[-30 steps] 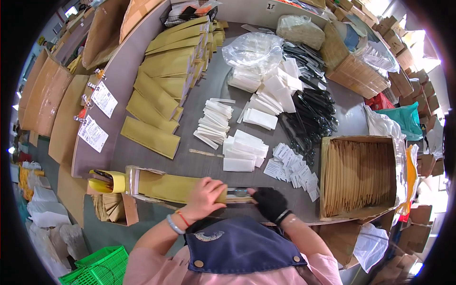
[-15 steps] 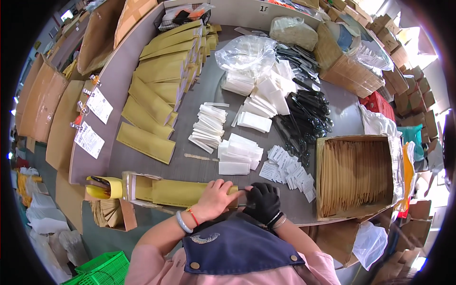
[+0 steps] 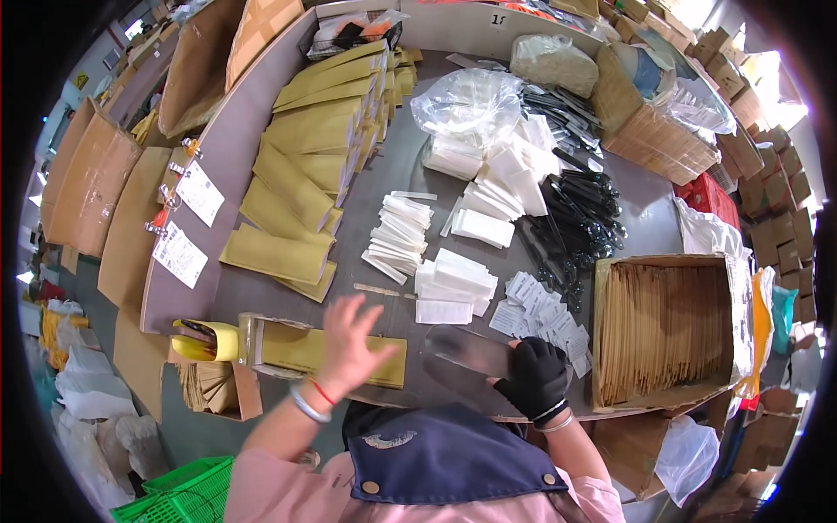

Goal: Manual assembly and packaging of wooden sticks into paper sleeves on a production line.

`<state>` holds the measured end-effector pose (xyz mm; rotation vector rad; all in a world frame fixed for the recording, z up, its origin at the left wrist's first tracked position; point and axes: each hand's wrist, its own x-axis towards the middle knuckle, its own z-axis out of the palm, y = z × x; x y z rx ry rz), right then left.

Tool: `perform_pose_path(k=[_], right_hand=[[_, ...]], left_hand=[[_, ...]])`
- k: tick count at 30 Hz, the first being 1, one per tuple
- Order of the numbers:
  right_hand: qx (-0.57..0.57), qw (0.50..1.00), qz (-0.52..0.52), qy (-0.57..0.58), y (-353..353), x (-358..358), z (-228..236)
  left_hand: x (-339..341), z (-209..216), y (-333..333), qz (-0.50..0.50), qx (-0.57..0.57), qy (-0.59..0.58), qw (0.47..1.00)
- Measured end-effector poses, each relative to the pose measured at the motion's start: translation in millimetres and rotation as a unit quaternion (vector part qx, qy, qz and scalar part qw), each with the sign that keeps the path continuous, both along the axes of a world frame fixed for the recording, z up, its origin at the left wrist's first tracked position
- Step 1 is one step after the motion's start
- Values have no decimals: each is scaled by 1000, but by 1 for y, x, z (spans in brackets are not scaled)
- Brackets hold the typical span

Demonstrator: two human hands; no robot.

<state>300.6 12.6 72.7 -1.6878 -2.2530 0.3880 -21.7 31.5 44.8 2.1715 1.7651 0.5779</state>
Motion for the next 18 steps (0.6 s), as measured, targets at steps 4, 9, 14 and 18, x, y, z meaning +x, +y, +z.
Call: perform_pose_path(k=[4,9,14,18], right_hand=[[-13,999,42,-15,-2,-7,2],[-59,992,109,-7,-1,-16,-7],[-82,985,144,57,4,-67,-51],[-36,976,163,138,16,-79,-64]], left_hand=[[26,-42,-32,99,-31,-47,993],[15,-46,-37,95,-57,-75,991],[25,-46,-27,65,-62,-83,992],[8,-48,8,-13,-1,-119,993]])
